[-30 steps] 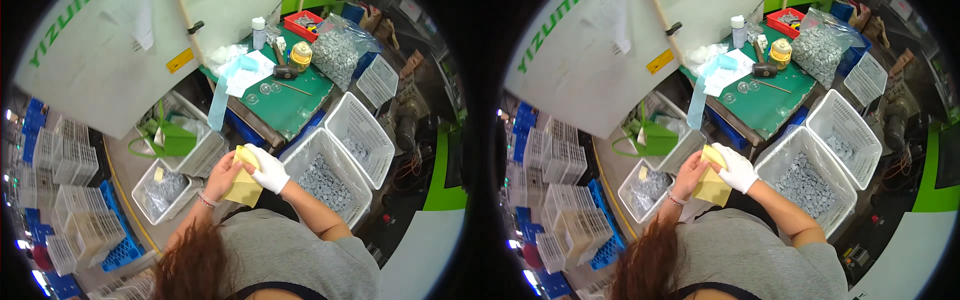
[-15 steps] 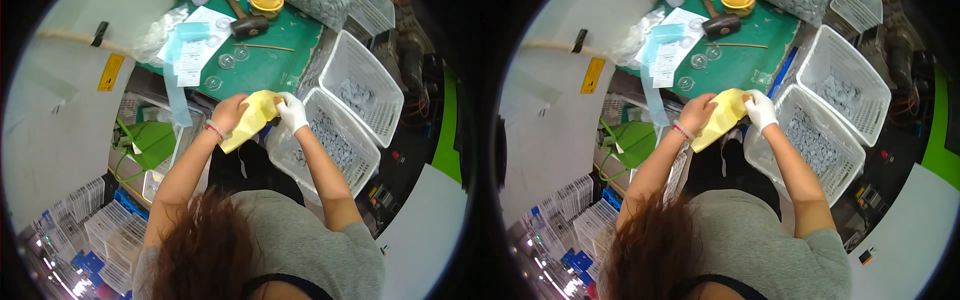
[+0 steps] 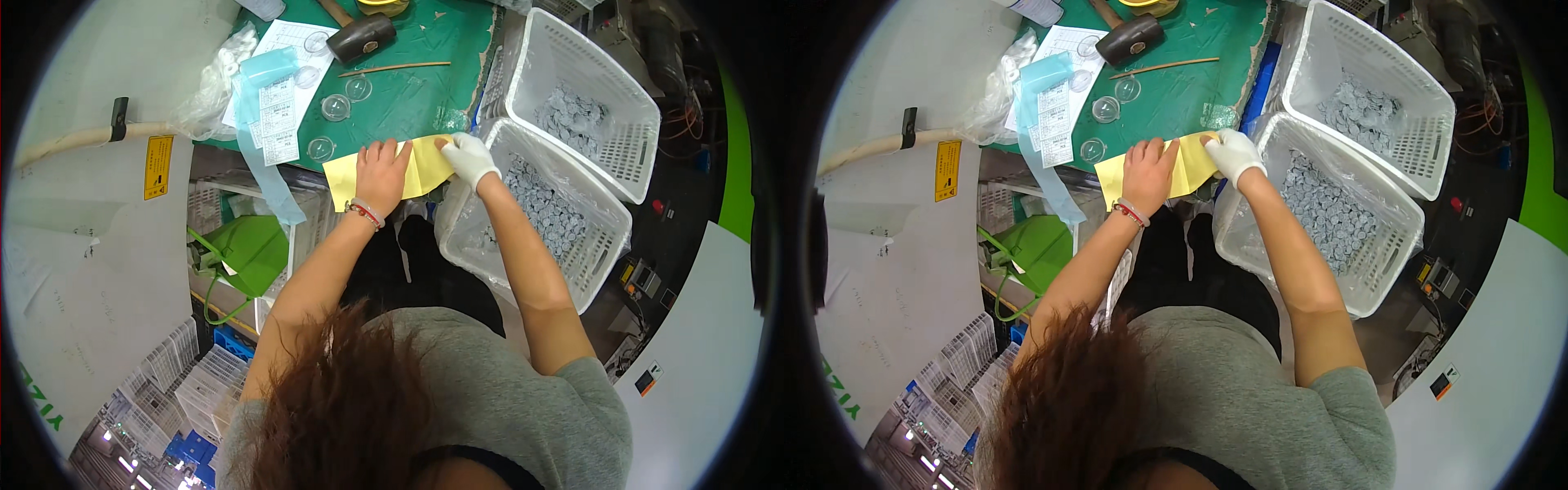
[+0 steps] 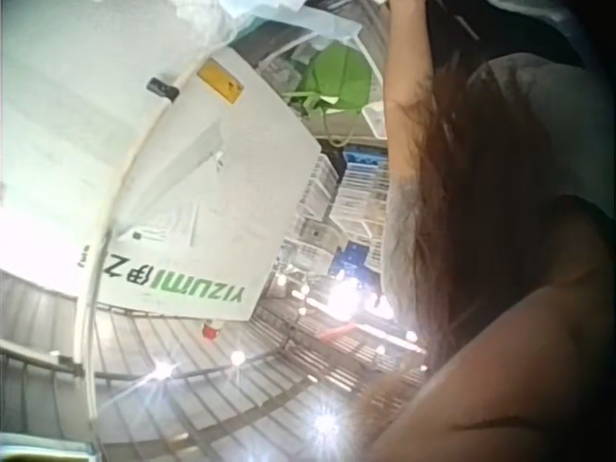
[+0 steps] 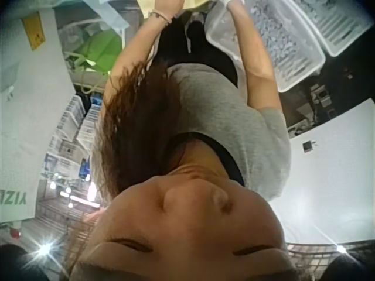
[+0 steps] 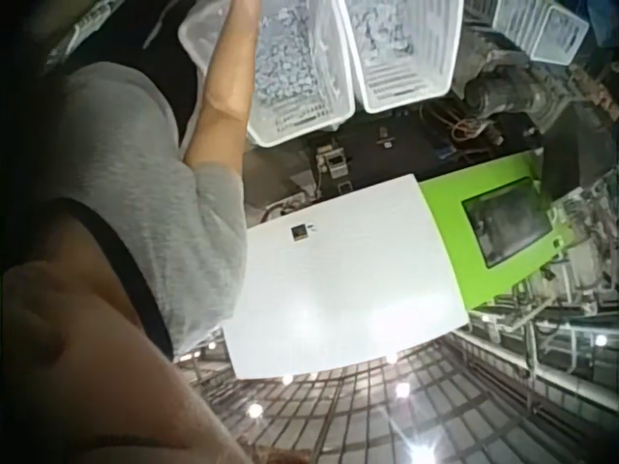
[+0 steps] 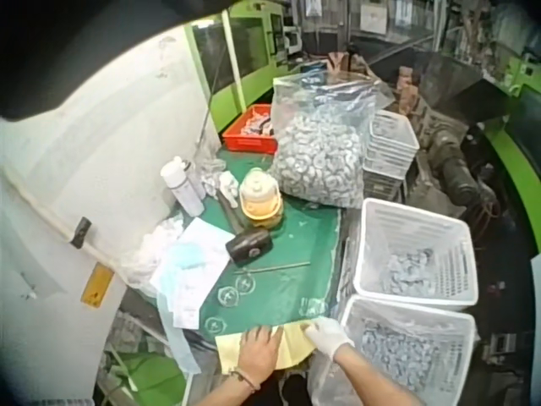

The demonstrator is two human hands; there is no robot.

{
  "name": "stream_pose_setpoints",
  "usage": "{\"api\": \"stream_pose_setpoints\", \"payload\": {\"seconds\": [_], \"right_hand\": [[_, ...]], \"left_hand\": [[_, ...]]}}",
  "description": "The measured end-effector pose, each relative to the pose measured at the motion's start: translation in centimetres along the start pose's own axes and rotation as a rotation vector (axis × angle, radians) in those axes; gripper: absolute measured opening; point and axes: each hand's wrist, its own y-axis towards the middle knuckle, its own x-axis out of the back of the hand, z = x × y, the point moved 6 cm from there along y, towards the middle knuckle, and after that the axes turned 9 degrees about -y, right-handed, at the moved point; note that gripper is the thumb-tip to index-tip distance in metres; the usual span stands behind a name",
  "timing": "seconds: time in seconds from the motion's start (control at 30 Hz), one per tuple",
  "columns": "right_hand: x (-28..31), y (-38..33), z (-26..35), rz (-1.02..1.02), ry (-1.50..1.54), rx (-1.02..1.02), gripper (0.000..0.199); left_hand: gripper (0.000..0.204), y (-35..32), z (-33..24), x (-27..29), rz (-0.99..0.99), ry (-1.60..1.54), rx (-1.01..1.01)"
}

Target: Operate manufacturing machinery to retrieve parts, inspect them, and prepare them for packaging by labeling containers.

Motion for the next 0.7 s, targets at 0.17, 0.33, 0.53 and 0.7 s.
{"api": "stream_pose_setpoints", "payload": {"seconds": [0.17, 0.33, 0.53, 0.7], "right_hand": [[0.4, 1.8, 0.8, -0.093, -0.276, 0.044, 0.040], [-0.1, 1.0, 0.1, -0.154, -0.253, 0.026, 0.036], [-0.4, 0.2, 0.1, -0.161, -0.228, -0.018, 0.035], [0.4, 1.2, 1.1, -0.187, -0.308, 0.089, 0.036]], "left_hand": [[0.044, 0.0, -0.2, -0.4, 0.048, 0.035, 0.035], [0.046, -0.2, -0.1, -0.7, 0.050, 0.014, 0.072], [0.047, -0.2, -0.2, -0.4, 0.036, 0.025, 0.081], [0.049, -0.4, -0.3, -0.4, 0.053, 0.047, 0.064]]}}
